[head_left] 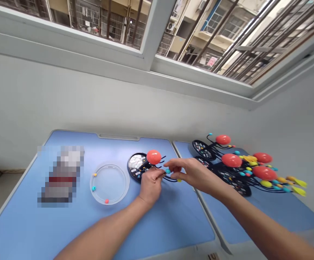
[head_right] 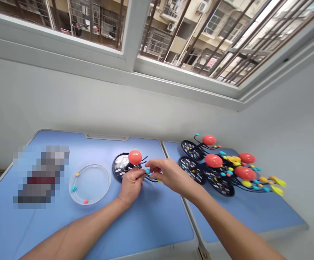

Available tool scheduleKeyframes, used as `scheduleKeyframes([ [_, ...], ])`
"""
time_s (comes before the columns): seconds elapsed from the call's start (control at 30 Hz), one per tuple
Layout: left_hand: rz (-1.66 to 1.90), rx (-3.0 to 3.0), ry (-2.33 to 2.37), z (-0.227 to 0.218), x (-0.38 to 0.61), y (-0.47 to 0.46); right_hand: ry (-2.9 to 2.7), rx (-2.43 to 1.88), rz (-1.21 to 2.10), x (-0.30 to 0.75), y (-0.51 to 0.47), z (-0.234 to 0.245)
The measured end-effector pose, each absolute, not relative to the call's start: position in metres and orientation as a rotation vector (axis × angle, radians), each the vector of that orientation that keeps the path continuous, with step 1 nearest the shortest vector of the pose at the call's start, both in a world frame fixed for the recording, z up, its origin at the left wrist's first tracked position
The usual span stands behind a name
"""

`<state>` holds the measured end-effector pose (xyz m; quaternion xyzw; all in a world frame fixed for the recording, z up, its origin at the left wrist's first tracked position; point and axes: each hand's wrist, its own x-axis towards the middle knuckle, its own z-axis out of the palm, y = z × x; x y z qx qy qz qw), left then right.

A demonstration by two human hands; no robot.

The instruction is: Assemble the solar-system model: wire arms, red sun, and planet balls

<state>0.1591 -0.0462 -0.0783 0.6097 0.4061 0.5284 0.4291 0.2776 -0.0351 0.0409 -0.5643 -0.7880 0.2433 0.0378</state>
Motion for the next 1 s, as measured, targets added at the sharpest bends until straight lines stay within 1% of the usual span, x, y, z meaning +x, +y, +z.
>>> scheduleKeyframes([
  [0.1, 1.298, 1.538, 1.029, -0.077, 0.159, -0.046, -2.471, -1.668, 0.73, 0.276, -0.035, 0.042],
  [0.33, 1.301, 1.586, 1.029, -0.076, 0.159, -0.045, -2.627, -1.624, 0.563, 0.273, -0.027, 0.043],
  [0.57, 1.312, 1.569, 0.99, -0.076, 0.16, -0.046, -2.698, -1.561, 0.575, 0.275, -0.027, 0.04],
  [0.7, 1.319, 1.544, 0.973, -0.077, 0.162, -0.05, -2.762, -1.529, 0.405, 0.276, -0.033, 0.031],
  [0.77, 1.3, 1.537, 0.961, -0.078, 0.162, -0.051, -2.738, -1.517, 0.36, 0.278, -0.034, 0.026],
  [1.0, 1.26, 1.458, 0.987, -0.078, 0.164, -0.049, -2.626, -1.544, 0.373, 0.279, -0.035, 0.015],
])
